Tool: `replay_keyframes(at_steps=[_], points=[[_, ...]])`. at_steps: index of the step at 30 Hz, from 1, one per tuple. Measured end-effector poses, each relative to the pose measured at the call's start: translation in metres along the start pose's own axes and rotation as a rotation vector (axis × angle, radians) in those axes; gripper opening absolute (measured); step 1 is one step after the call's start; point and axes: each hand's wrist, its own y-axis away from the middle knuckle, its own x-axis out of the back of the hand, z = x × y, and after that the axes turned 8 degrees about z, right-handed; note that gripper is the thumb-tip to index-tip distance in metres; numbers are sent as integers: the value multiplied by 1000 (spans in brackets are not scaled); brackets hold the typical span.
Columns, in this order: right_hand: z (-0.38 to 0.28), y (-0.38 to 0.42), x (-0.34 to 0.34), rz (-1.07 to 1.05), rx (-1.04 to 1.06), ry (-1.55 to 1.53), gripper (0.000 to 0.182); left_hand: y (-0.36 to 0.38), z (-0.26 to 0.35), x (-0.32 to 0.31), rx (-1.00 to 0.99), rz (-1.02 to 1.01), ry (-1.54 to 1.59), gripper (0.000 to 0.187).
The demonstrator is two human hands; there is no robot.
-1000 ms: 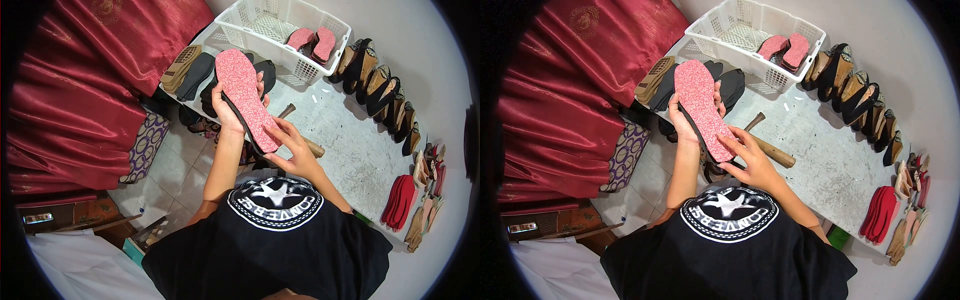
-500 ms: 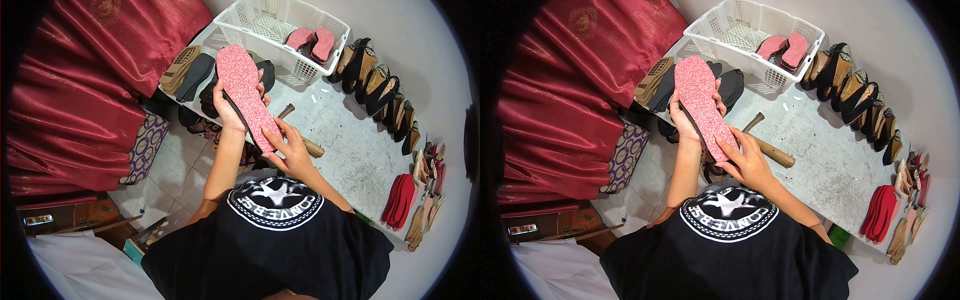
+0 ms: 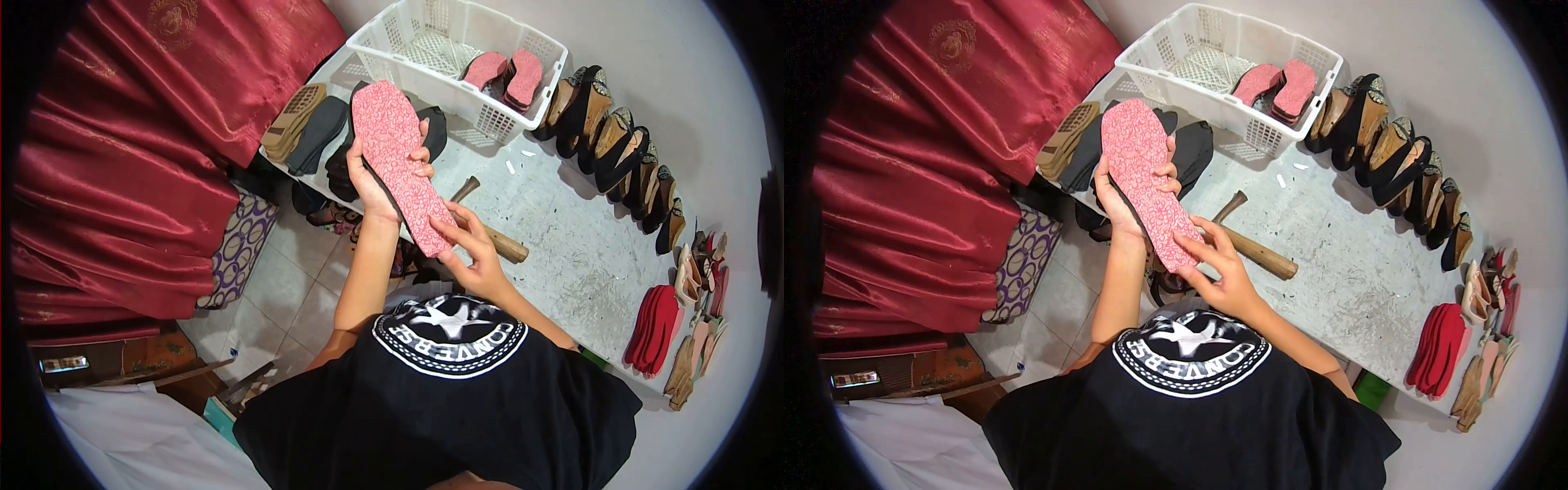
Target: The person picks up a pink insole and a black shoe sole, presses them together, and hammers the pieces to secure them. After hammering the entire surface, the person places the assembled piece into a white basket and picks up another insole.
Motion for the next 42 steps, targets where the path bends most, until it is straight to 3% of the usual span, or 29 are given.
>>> replay_keyframes(at_steps=[3, 6, 10, 11, 14, 15, 18, 19, 23, 27, 31, 34, 39, 42], points=[[1, -5, -3, 106, -353, -592, 58, -3, -1, -3, 5, -53, 3, 71], [5, -14, 13, -35, -686, -659, 58, -12, -3, -4, -4, -95, -60, 70], [20, -18, 25, 3, -630, -586, 50, -28, -11, 1, -125, -73, -225, 66], [23, -19, 28, 25, -625, -604, 49, -37, -5, 13, -6, -270, -255, 59], [33, -24, 42, 79, -609, -581, 49, -48, -15, -5, -89, -51, -553, 46], [36, -25, 47, 104, -606, -559, 47, -55, -12, -6, -52, -99, -582, 34], [38, -35, 58, 190, -543, -623, 46, -84, -18, 1, -132, 1, -714, 40], [39, -39, 61, 232, -547, -563, 45, -90, -26, -2, -196, 9, -721, 52], [51, -61, 75, 329, -578, -548, 46, -127, -34, 6, -240, -183, -870, 64], [74, -84, 93, 341, -476, -467, 46, -154, -16, -23, 96, -194, -1076, 78], [90, -119, 101, 390, -452, -541, 45, -211, -8, -28, 158, -192, -1183, 80], [113, -147, 107, 409, -267, -310, 43, -271, 6, -20, 247, -225, -1271, 83], [109, -183, 134, 501, 28, 521, 43, -361, 17, -15, 346, -146, -1344, 83], [140, -190, 140, 503, 4, 764, 47, -395, 13, -5, 459, -63, -1422, 84]])
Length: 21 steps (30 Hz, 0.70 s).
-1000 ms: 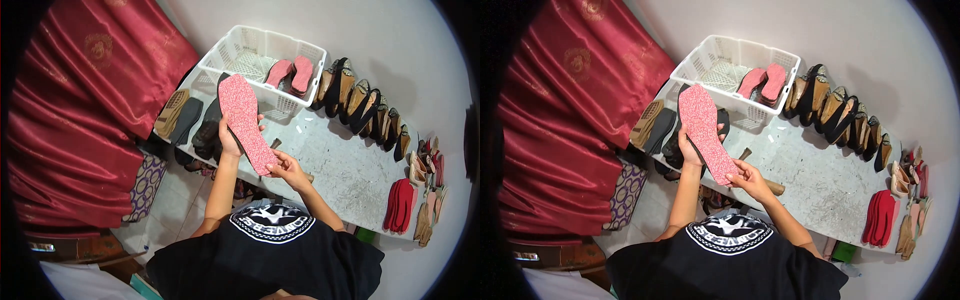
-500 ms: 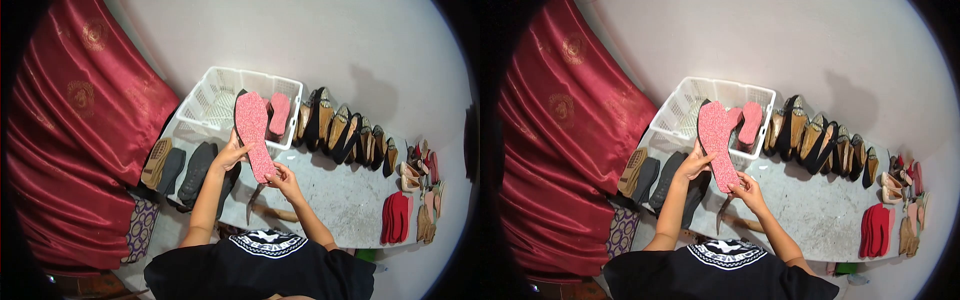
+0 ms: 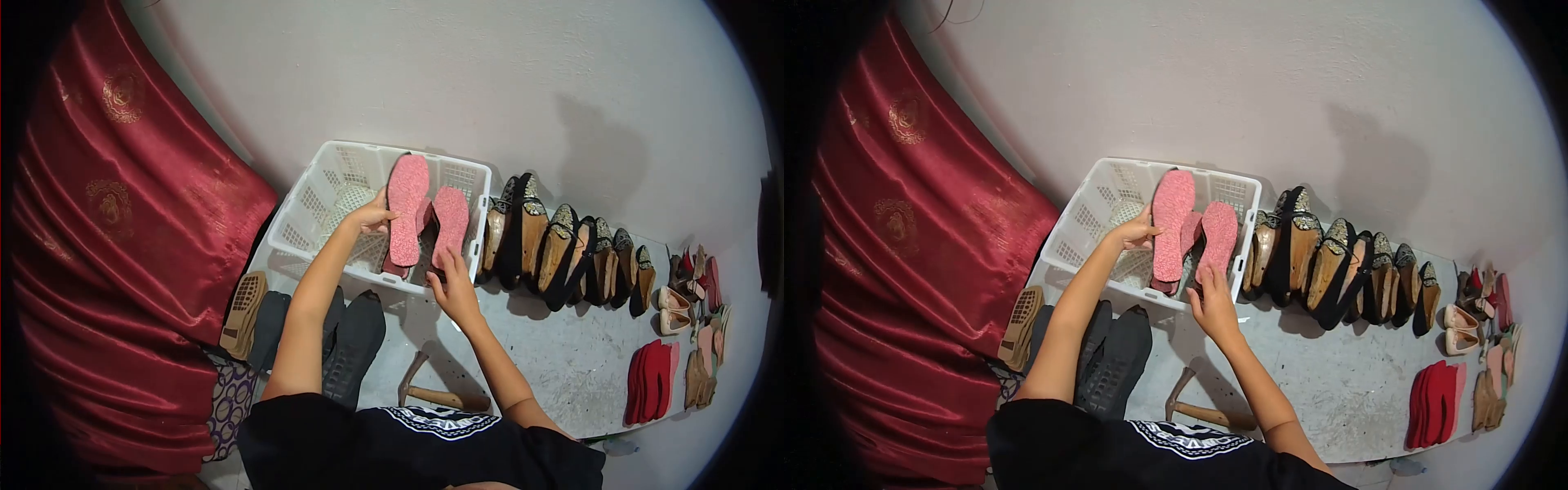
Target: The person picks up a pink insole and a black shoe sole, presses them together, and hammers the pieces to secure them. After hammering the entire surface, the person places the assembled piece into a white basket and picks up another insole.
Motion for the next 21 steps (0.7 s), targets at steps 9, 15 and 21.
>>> replay_keyframes(at_steps=[9, 15, 21], points=[[8, 3, -20, -31, 43, 345, 49, -63, -57, 29, 172, -98, -139, 84], [3, 1, -18, -51, 6, 320, 50, -67, -67, 39, 228, -183, -138, 83], [3, 1, -18, -18, 12, 315, 46, -68, -73, 44, 321, -281, -171, 82]])
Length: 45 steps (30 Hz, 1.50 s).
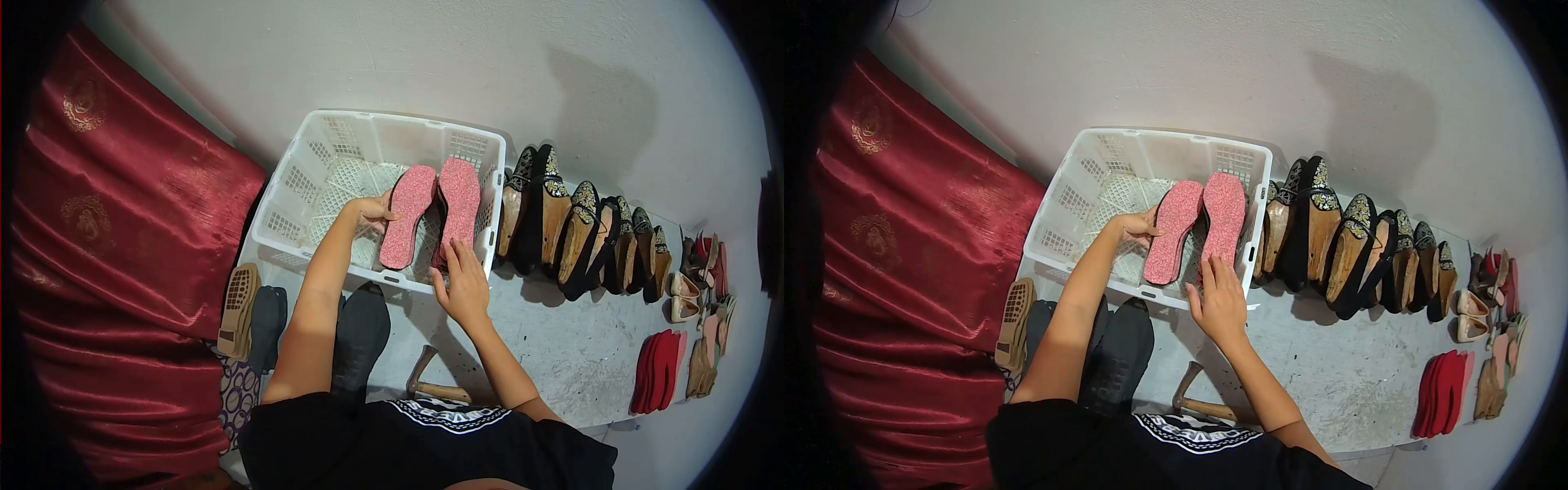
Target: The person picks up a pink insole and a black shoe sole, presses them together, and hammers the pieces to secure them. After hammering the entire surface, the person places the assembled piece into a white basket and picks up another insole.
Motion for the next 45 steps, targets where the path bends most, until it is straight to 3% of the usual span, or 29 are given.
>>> replay_keyframes(at_steps=[11, 17, 23, 26, 29, 32, 35, 36, 40, 45], points=[[0, -1, 1, -6, 2, -14, 44, -17, -4, -2, 33, 151, -212, 77], [-1, 0, 2, -1, -13, -8, 43, 0, 8, -16, -90, 172, -180, 75], [-1, 1, 1, 16, -13, -13, 43, 3, 13, -24, -73, 376, -262, 78], [-2, 1, 1, 15, -24, -14, 42, -12, 0, -14, -194, 319, -360, 85], [-2, 0, 2, 10, -26, -9, 42, -20, 2, -24, -228, 574, -794, 96], [-3, 1, 1, 1, -30, 3, 42, -22, -4, -48, -237, 887, -946, 116], [-3, 0, 1, -5, -20, 1, 42, -8, 15, -74, -223, 943, -994, 115], [-3, 0, 1, -5, -20, -2, 41, -10, 13, -74, -272, 980, -992, 103], [-3, 0, 1, -3, -18, -3, 41, -13, 10, -72, -316, 976, -1048, 86], [-4, -1, 1, -4, -21, 1, 41, -15, 5, -72, -403, 1049, -1089, 77]])
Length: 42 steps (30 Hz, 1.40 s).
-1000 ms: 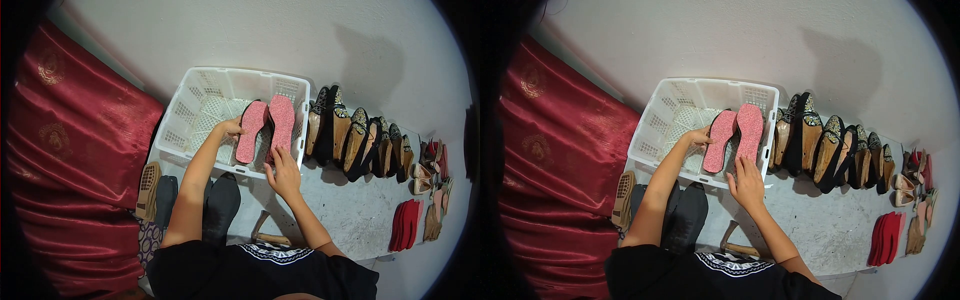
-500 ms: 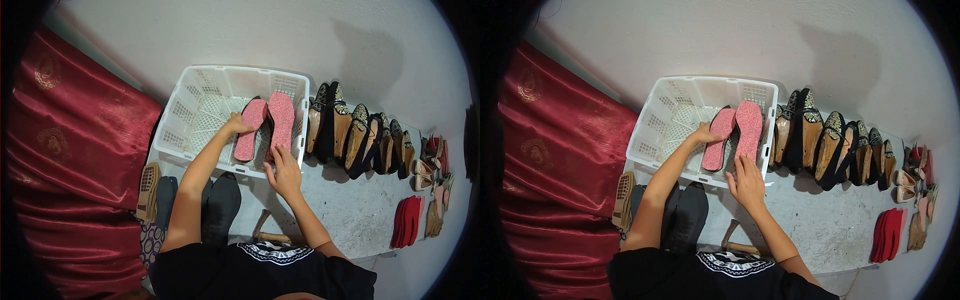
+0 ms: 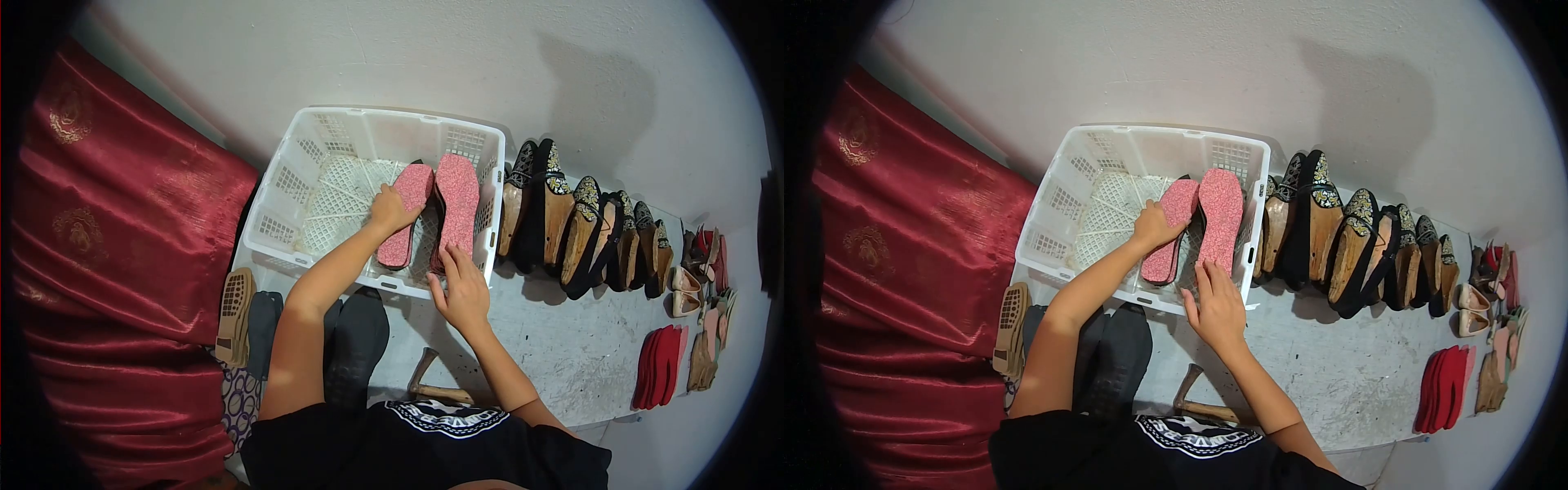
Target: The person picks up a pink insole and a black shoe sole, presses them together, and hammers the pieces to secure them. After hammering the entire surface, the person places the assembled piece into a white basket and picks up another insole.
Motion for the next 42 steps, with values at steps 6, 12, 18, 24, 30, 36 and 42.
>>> replay_keyframes(at_steps=[6, 12, 18, 24, 30, 36, 42], points=[[0, 0, -1, 1, -10, -4, 41, 1, 2, 0, 18, 12, -7, 74], [0, -1, 0, 12, -13, -8, 41, 0, 2, -3, 84, -41, 9, 75], [0, 0, -2, 56, -18, -9, 40, -3, 10, 19, 152, -176, -20, 94], [6, 8, 3, 213, 107, -127, 39, 0, 35, 69, 64, 60, 18, 88], [14, 49, 39, 341, 76, -183, 37, 84, 92, 130, -157, 269, 198, 68], [23, 134, 96, 292, -46, -115, 36, 217, 138, 130, -222, 366, 413, 56], [17, 218, 114, 99, -295, 198, 46, 321, 151, 83, -235, 230, 418, 51]])
